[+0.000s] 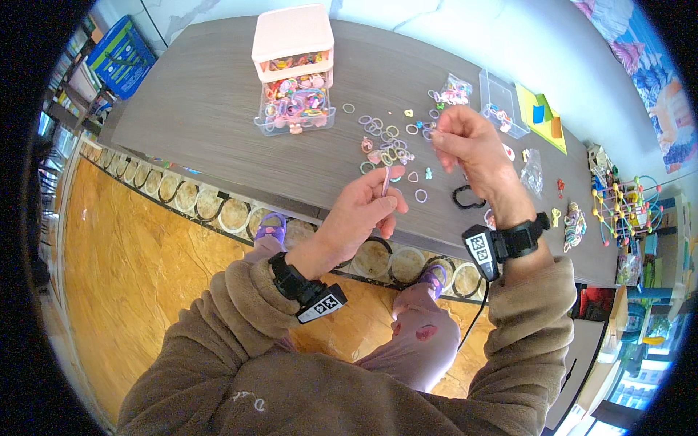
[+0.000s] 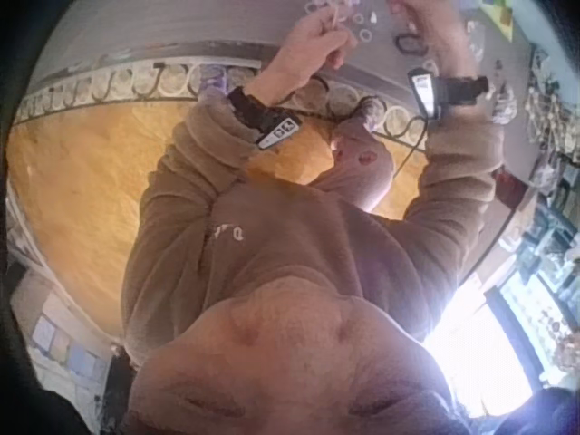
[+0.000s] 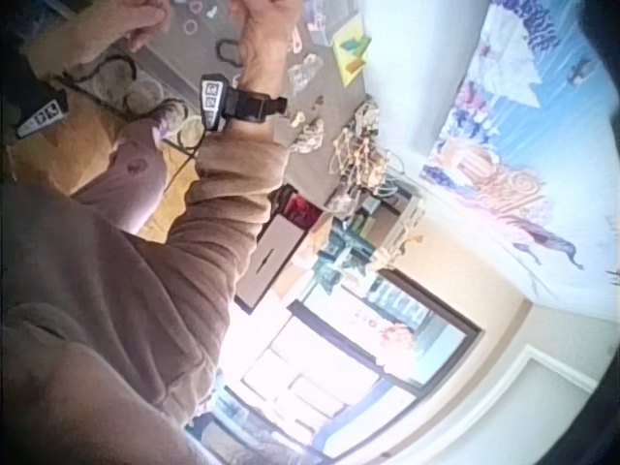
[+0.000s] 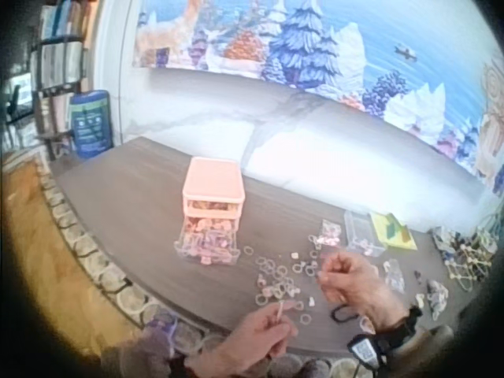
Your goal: The person retrieves rubber bands from a red bag and a plastic container, then assembles them into a bracelet by looping and interlocking bands on their fingers. The person places the finished bracelet on their wrist.
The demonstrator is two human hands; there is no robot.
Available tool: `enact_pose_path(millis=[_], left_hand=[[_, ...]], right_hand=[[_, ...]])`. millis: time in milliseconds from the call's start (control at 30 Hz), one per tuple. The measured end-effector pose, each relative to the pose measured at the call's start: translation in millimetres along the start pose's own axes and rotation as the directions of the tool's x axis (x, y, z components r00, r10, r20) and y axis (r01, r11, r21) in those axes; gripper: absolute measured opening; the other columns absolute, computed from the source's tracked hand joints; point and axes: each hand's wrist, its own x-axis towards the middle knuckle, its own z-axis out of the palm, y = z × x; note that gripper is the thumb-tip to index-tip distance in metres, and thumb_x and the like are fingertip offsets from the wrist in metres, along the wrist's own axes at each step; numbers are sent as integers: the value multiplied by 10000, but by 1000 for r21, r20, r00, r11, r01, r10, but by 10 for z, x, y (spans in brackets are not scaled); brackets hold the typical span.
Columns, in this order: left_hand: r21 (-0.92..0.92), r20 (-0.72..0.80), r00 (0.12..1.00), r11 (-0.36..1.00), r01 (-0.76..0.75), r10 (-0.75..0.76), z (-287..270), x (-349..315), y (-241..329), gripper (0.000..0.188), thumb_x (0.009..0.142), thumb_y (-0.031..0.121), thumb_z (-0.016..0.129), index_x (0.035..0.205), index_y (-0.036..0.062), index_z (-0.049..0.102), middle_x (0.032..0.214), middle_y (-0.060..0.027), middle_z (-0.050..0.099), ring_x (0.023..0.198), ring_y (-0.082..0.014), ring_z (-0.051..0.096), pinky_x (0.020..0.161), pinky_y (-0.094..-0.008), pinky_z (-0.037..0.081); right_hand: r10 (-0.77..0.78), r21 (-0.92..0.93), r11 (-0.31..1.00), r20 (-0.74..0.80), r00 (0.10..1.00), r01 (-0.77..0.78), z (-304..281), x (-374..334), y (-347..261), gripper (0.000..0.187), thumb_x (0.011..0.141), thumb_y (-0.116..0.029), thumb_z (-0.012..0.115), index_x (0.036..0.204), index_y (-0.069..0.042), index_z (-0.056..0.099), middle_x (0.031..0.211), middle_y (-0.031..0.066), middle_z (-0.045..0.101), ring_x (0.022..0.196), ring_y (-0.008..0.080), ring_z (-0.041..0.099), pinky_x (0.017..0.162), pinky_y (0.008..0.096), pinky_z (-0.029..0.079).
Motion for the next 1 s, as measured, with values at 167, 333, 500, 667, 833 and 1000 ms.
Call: enact_pose_path(millis=[167, 333, 500, 667, 833, 1000], left_hand=[[-26, -85, 994, 997, -68, 66, -74, -21, 97, 438, 961, 55, 527, 1386, -5, 437, 899, -58, 615, 612, -95, 542, 547, -230, 449], [-61, -293, 906, 940, -336, 305, -374, 27, 392, 292, 982, 128, 573, 1254, 23, 565, 877, -44, 632, 618, -99, 546, 565, -237, 461], [-119, -254, 902, 914, -388, 350, -551, 108, 525, 178, 962, 146, 631, 1097, 31, 630, 857, -22, 632, 660, -91, 559, 599, -245, 474], [-197, -224, 933, 925, -325, 281, -575, 151, 490, 93, 946, 128, 653, 1005, 58, 635, 847, 4, 628, 687, -85, 562, 615, -252, 482], [-129, -249, 935, 948, -292, 254, -585, 177, 485, 59, 942, 112, 652, 966, 65, 629, 780, 17, 595, 662, -77, 547, 603, -252, 477], [-127, -283, 933, 956, -264, 220, -576, 157, 510, 69, 935, 114, 640, 906, 69, 597, 717, 23, 538, 603, -78, 510, 569, -257, 453]], right_hand=[[-95, 143, 987, 146, 985, 74, 437, 339, -129, 139, 922, -79, 670, 1040, -16, 630, 839, 55, 659, 555, 89, 562, 471, 207, 447], [-31, 126, 992, 225, 974, 2, 730, 403, -201, 134, 920, -57, 660, 1026, 23, 682, 780, 56, 656, 556, 93, 579, 482, 219, 476], [-80, -94, 990, 255, 964, 107, 940, 415, -232, 127, 930, -44, 639, 1031, 20, 682, 754, 24, 638, 555, 67, 528, 482, 209, 419], [-132, -105, 983, 186, 974, 153, 1140, 430, -222, 58, 950, -51, 617, 965, 0, 640, 742, 11, 625, 534, 39, 479, 443, 196, 353], [-67, -105, 991, 175, 982, 86, 1194, 457, -195, 52, 943, -64, 626, 955, -14, 630, 724, 0, 611, 531, 34, 471, 436, 193, 338], [-145, -136, 979, 78, 986, 154, 1267, 617, -160, 79, 937, -92, 640, 962, -18, 629, 730, 8, 613, 566, 47, 504, 465, 206, 377]])
